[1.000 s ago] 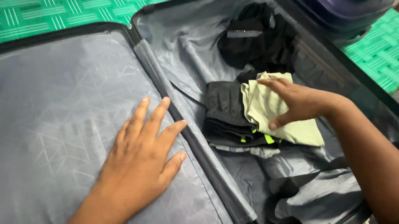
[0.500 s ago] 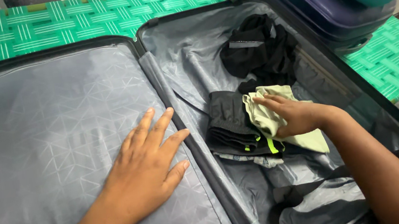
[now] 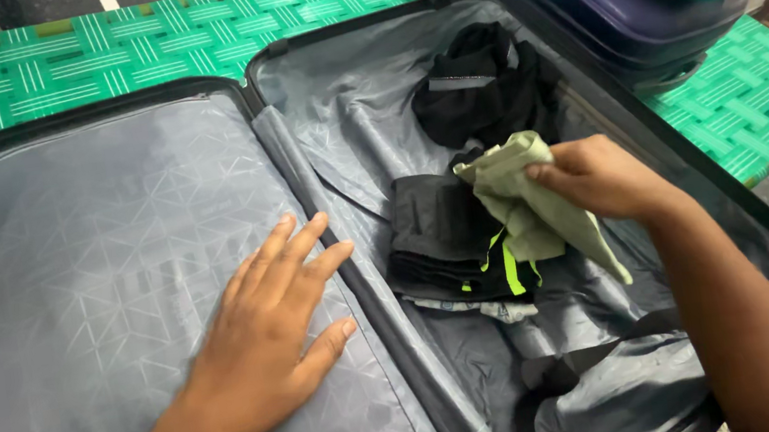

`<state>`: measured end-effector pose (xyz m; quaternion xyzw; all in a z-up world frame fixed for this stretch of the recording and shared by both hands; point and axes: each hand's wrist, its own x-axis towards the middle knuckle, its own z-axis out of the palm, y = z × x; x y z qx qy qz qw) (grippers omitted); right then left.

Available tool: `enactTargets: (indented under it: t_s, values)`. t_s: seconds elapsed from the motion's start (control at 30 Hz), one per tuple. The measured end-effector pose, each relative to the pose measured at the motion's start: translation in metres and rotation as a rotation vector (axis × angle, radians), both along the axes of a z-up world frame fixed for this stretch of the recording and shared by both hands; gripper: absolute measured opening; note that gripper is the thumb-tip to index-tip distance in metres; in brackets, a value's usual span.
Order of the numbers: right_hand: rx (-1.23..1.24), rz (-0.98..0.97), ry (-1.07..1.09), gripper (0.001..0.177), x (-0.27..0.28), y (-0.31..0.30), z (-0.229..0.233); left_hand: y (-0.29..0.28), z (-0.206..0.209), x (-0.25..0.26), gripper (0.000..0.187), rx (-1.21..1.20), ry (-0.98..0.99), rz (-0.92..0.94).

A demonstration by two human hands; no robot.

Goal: The person unloads a suitcase by hand, removing various items of clothing and placing them onto nearby shelves.

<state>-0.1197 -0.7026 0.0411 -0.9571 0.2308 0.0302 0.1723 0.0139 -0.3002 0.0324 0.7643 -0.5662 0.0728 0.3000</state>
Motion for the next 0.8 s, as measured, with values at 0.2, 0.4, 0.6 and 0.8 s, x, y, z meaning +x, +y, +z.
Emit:
enactTargets:
  t_s: [0.2, 0.4, 0.6, 0.8]
  values:
    - [0.723, -0.041, -0.473, 0.032, -0.007, -0.008, -0.012, 0.005, 0.003, -0.001, 0.063, -0.139, 0.244, -0.049]
    - [0.960, 0.100, -0.685, 0.031, -0.006, 0.012, -0.011, 0.005, 0.004, 0.000, 0.066, -0.151, 0.409, -0.045]
    - [0.970, 0.166, -0.975, 0.034, -0.023, 0.038, 0.014, 0.005, -0.003, 0.002, 0.085, -0.183, 0.498, -0.067]
    - [1.308, 0.012, -1.009, 0.052, -0.024, 0.099, 0.041, 0.002, -0.011, 0.001, 0.132, -0.371, 0.827, -0.297]
